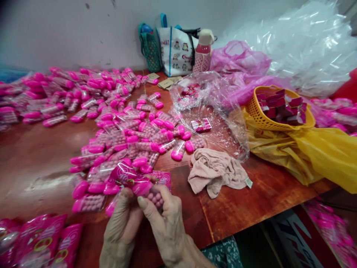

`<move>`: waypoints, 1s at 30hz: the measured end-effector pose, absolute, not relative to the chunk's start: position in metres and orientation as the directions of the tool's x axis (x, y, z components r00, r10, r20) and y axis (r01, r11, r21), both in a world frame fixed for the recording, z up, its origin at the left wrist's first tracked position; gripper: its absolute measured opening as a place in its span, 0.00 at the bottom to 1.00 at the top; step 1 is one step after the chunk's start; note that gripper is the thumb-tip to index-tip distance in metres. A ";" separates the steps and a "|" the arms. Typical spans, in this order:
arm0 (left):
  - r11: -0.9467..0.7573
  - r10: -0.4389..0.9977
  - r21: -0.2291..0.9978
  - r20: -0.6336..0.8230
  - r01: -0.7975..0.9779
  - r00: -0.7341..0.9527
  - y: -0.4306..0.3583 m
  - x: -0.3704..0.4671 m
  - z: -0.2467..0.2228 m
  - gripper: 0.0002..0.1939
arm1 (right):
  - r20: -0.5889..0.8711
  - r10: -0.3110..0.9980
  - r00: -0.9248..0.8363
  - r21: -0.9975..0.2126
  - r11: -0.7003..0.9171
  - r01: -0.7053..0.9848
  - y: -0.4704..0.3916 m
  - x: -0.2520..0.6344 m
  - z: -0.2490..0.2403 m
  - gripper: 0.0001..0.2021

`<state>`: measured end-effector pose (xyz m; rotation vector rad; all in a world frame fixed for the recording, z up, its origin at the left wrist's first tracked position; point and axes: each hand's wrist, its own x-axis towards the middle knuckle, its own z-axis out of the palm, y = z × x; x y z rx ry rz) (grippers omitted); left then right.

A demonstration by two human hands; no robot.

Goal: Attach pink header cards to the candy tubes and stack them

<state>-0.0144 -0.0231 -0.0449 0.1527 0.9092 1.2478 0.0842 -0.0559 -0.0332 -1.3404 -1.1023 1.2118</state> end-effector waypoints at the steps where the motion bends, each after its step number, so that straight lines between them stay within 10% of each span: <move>1: 0.350 0.865 0.555 -0.501 -0.755 0.032 -0.024 -0.013 -0.044 0.11 | -0.135 0.986 0.099 -0.991 -0.133 -0.027 -0.056 0.083 -0.033 0.09; 13: 0.362 0.850 0.582 -0.526 -0.728 0.002 -0.025 -0.005 -0.031 0.11 | 0.121 0.948 0.296 -0.972 0.052 0.230 -0.062 0.081 -0.029 0.11; 23: 0.199 0.946 0.751 -0.314 -0.630 -0.076 -0.017 -0.023 -0.028 0.24 | 0.056 0.982 0.183 -0.986 0.026 0.162 -0.059 0.100 -0.033 0.16; 30: 0.258 0.940 0.867 -0.326 -0.426 -0.095 -0.012 -0.052 -0.015 0.15 | -0.063 0.998 -0.012 -0.998 -0.063 0.020 -0.060 0.112 -0.029 0.15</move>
